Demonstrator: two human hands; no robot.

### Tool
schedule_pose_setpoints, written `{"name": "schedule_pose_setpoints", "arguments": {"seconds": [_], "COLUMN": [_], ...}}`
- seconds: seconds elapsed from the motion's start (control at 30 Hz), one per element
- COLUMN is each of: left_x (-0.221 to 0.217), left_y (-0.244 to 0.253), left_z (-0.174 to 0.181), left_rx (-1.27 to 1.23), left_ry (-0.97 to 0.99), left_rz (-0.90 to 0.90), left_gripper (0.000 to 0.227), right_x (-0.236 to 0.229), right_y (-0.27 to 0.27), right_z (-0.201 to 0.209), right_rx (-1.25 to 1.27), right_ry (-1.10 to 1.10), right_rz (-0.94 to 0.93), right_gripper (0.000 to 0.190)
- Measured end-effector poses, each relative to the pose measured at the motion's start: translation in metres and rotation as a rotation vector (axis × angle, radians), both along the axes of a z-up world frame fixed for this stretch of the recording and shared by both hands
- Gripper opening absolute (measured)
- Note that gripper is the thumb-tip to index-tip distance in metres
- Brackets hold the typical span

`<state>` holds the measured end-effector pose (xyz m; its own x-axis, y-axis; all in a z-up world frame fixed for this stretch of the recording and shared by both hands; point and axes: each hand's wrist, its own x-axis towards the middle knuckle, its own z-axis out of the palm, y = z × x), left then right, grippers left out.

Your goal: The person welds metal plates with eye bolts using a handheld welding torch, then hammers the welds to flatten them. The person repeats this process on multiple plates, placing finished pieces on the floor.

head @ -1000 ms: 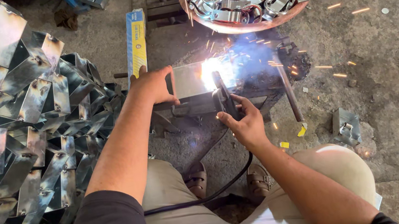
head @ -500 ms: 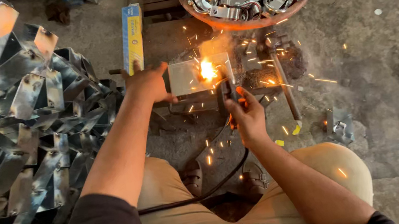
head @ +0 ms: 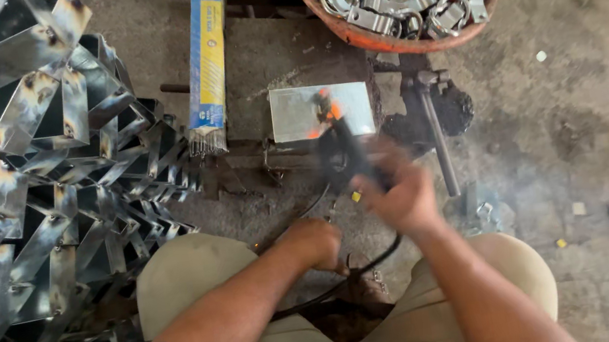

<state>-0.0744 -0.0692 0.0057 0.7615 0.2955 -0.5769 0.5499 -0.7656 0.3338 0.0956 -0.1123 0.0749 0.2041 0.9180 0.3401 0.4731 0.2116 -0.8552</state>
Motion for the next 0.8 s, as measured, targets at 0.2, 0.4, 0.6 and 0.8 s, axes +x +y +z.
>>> {"name": "schedule_pose_setpoints", "arguments": {"seconds": [0.2, 0.4, 0.6, 0.8], "left_x": [0.01, 0.001, -0.006, -0.006], "left_y": [0.008, 0.021, 0.02, 0.023], "left_z": [-0.001, 0.014, 0.004, 0.005], "left_rx": [-0.065, -0.054, -0.077, -0.033], "left_ry": [0.047, 0.056, -0.067, -0.057], "left_rz": [0.036, -0.012, -0.064, -0.1], "left_gripper": [0.067, 0.064, 0.072, 0.073], "right_x": [-0.052, -0.057, -0.063, -0.066], "right_y": [0.003, 0.016, 0.019, 0.018], "right_z": [0.005, 0.007, 0.007, 0.006], "right_rx": [-0.061, -0.199, -0.17, -0.312], "right_ry": [-0.316, -0.347, -0.376, -0.316], "right_rz": [-0.068, -0.176, -0.191, -0.254], "right_gripper": [0.035, 0.037, 0.038, 0.038]}}
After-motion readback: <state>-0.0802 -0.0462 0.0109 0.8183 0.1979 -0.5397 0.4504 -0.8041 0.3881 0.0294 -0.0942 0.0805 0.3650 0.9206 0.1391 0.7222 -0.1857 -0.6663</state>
